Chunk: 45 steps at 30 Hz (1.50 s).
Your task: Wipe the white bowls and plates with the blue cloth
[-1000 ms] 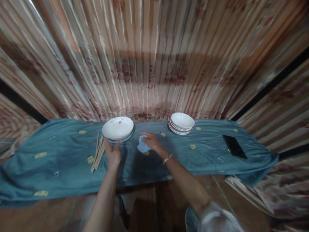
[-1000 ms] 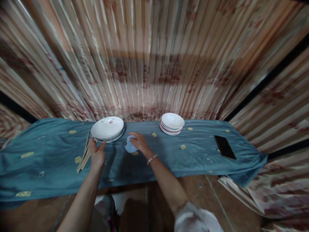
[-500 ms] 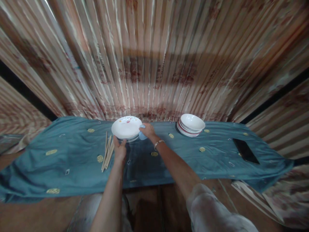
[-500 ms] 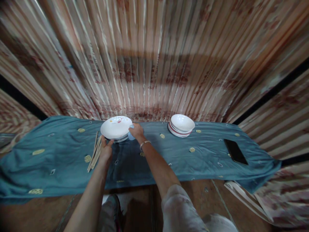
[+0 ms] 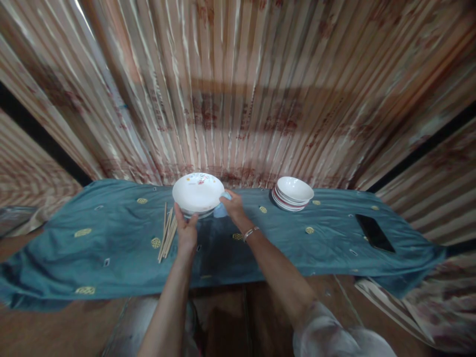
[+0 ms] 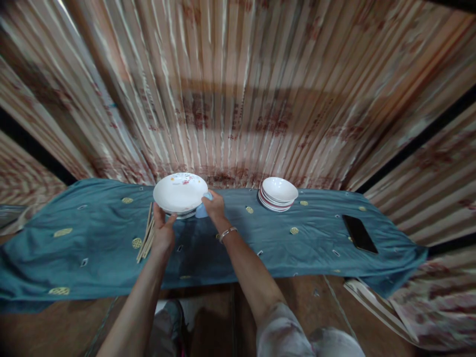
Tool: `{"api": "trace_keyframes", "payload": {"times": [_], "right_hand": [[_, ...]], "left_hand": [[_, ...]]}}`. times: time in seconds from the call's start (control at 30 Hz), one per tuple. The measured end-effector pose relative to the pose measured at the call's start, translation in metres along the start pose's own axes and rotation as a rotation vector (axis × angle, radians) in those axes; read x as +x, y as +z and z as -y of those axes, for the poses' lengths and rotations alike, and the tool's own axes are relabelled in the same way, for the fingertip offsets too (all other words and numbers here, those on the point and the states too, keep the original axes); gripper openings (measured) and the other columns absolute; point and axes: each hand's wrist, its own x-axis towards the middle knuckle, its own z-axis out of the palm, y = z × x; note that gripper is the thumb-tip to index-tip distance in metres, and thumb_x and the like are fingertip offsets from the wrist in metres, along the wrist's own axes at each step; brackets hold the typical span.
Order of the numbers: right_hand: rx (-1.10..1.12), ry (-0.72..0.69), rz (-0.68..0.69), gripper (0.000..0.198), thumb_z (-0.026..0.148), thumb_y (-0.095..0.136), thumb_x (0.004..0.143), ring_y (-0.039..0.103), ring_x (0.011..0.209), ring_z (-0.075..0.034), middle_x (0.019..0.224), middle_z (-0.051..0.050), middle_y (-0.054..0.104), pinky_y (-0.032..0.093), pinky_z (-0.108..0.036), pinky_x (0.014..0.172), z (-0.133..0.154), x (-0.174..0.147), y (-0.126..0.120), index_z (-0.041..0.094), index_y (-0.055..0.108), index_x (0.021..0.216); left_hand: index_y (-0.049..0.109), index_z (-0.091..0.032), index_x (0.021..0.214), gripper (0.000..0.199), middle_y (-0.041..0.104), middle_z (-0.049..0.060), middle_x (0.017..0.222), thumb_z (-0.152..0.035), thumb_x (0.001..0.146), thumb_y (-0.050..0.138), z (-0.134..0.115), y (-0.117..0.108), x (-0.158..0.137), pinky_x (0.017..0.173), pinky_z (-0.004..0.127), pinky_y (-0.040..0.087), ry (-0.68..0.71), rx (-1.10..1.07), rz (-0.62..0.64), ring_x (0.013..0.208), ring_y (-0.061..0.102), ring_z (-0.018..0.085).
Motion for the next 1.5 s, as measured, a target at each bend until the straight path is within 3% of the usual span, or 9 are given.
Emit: {"api": "trace_keyframes", "payload": {"times": [0.23,0.4,0.63,0.83,0.93,1.1,1.2,1.3,1.5], "right_hand": [[0.157,0.033,-0.134,0.027,0.035,0.058,0.07,0.046,0.059,-0.011,0.067,0.004,0.058,0.039,-0.022,0.054,0.006,-0.06,-0.052,0.019,0.069,0.088],[0.259,0.073,-0.219,0.024,0.035,0.062,0.069,0.045,0.059,-0.011,0.067,0.003,0.057,0.04,-0.022,0.055,-0.005,-0.105,-0.089,0.018,0.068,0.083],[0.093,0.199,-0.262,0.043,0.05,0.067,0.07,0.061,0.07,-0.018,0.079,-0.004,0.071,0.051,-0.029,0.065,-0.038,-0.145,-0.135,0.016,0.071,0.095],[-0.26,-0.087,-0.412,0.053,0.048,0.057,0.086,0.061,0.115,-0.027,0.124,-0.015,0.065,0.048,-0.044,0.101,-0.025,-0.146,-0.178,0.015,0.059,0.127],[-0.423,-0.273,-0.291,0.056,0.043,0.052,0.092,0.043,0.138,-0.028,0.145,-0.019,0.049,0.036,-0.048,0.114,-0.023,-0.14,-0.171,0.013,0.048,0.14],[-0.554,-0.227,0.16,0.059,0.044,0.055,0.093,0.042,0.14,-0.03,0.148,-0.018,0.048,0.035,-0.052,0.115,-0.041,-0.146,-0.157,0.017,0.046,0.145],[-0.499,-0.23,0.09,0.052,0.041,0.053,0.095,0.04,0.142,-0.027,0.152,-0.014,0.045,0.034,-0.049,0.117,-0.041,-0.15,-0.168,0.022,0.05,0.143],[-0.411,-0.254,0.057,0.037,0.033,0.049,0.097,0.055,0.129,-0.023,0.14,-0.01,0.058,0.044,-0.042,0.11,-0.033,-0.148,-0.181,0.026,0.062,0.131],[-0.519,-0.249,0.239,0.031,0.02,0.052,0.094,0.061,0.12,-0.023,0.129,-0.011,0.065,0.049,-0.039,0.103,-0.042,-0.149,-0.177,0.021,0.069,0.12]], "left_hand": [[0.006,-0.037,0.156,0.095,0.036,0.007,0.159,-0.033,0.082,0.067,-0.035,0.032,-0.055,0.113,0.045,0.038,-0.069,-0.157,0.2,0.142,0.041,0.024],[0.009,-0.038,0.153,0.105,0.05,0.01,0.148,-0.036,0.073,0.077,-0.031,0.048,-0.088,0.097,0.041,0.054,-0.232,-0.192,0.26,0.129,0.054,0.027],[0.027,-0.036,0.149,0.097,0.066,0.006,0.121,-0.033,0.067,0.078,-0.016,0.048,-0.101,0.083,0.04,0.059,-0.397,-0.164,0.317,0.11,0.065,0.026],[0.031,-0.025,0.151,0.1,0.071,0.005,0.098,-0.034,0.064,0.079,-0.01,0.04,-0.111,0.072,0.037,0.06,-0.484,-0.065,0.414,0.09,0.068,0.024],[0.031,-0.024,0.153,0.103,0.072,0.004,0.091,-0.039,0.064,0.08,-0.008,0.039,-0.117,0.072,0.038,0.06,-0.519,-0.051,0.456,0.086,0.069,0.025],[0.029,-0.022,0.154,0.104,0.073,0.005,0.092,-0.04,0.064,0.08,-0.005,0.037,-0.119,0.072,0.038,0.059,-0.576,-0.011,0.478,0.085,0.068,0.026],[0.03,-0.023,0.154,0.103,0.074,0.007,0.098,-0.041,0.065,0.08,-0.003,0.035,-0.117,0.072,0.037,0.059,-0.58,0.013,0.492,0.087,0.069,0.026],[0.029,-0.025,0.154,0.103,0.074,0.007,0.102,-0.043,0.066,0.08,0.001,0.033,-0.115,0.073,0.037,0.059,-0.583,0.029,0.509,0.087,0.07,0.026],[0.031,-0.024,0.153,0.101,0.074,0.009,0.105,-0.043,0.067,0.081,0.005,0.032,-0.115,0.075,0.038,0.06,-0.574,0.047,0.506,0.091,0.07,0.027]]}}
